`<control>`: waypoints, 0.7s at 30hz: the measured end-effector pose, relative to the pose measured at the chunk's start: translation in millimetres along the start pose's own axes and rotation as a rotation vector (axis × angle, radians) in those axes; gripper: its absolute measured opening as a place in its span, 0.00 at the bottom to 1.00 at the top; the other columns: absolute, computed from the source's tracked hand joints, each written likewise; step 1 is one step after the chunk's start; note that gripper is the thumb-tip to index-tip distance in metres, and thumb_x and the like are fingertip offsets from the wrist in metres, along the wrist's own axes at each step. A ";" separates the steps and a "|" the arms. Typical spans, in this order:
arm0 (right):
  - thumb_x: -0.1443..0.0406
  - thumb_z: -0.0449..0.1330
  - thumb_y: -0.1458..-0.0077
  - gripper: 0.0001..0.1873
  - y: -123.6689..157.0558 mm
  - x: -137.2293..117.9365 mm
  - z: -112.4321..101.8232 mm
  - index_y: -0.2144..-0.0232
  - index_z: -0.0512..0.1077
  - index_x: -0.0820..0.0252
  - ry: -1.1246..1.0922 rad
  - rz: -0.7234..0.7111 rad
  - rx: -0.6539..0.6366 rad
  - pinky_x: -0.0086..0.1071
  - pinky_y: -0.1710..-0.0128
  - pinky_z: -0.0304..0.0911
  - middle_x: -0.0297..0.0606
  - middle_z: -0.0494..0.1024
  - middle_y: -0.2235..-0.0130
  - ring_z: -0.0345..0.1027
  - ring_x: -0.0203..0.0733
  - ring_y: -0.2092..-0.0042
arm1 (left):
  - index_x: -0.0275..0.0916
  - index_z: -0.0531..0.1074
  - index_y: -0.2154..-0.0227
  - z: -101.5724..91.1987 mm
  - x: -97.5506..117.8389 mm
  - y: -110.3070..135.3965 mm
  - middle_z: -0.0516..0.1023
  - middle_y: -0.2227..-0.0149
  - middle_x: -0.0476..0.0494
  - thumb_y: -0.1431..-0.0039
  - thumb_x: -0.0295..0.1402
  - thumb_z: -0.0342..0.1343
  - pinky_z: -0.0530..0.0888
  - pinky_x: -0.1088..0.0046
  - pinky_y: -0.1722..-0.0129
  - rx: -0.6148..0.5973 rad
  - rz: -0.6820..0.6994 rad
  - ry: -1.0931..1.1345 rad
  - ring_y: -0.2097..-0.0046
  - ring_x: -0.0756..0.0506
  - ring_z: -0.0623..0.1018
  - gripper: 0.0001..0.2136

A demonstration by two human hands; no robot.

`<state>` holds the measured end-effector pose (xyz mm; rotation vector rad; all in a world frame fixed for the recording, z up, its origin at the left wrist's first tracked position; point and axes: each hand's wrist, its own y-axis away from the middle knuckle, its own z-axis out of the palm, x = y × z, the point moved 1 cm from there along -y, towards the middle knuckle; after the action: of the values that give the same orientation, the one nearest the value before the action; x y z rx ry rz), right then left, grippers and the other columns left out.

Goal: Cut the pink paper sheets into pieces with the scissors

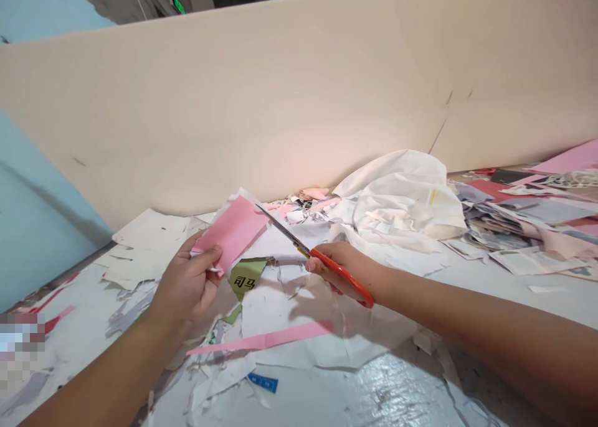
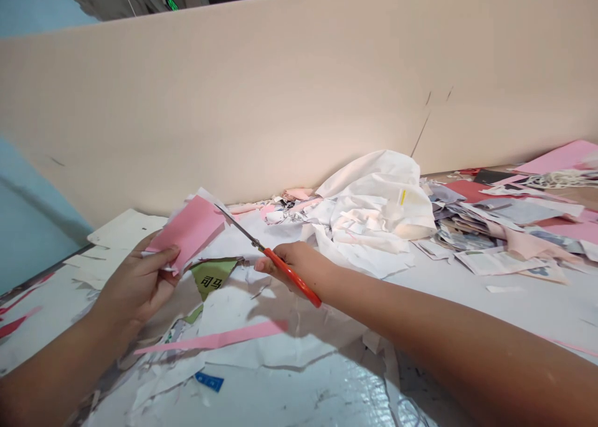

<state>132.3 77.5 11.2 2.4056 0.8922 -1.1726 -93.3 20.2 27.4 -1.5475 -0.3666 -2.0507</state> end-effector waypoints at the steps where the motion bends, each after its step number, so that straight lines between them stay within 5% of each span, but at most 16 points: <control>1: 0.43 0.49 0.54 0.25 -0.1 0.1 0.0 0.78 0.59 0.59 0.005 0.008 0.002 0.25 0.83 0.52 0.29 0.60 0.83 0.57 0.32 0.81 | 0.39 0.71 0.68 -0.1 0.1 -0.1 0.68 0.83 0.56 0.68 0.23 0.63 0.63 0.86 0.84 -0.009 0.004 -0.004 0.81 0.57 0.64 0.18; 21: 0.50 0.55 0.55 0.19 -1.0 -1.0 1.4 0.79 0.59 0.59 -0.053 0.062 0.072 0.24 0.82 0.49 0.28 0.58 0.82 0.52 0.30 0.81 | 0.43 0.72 0.65 -3.0 1.5 -4.5 0.67 0.82 0.56 0.63 0.25 0.60 0.64 0.85 0.85 0.058 0.039 -0.134 0.83 0.56 0.64 0.17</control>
<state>130.3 77.1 11.1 2.4281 0.7654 -1.2590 -98.6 22.0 28.4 -1.6483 -0.4386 -1.8963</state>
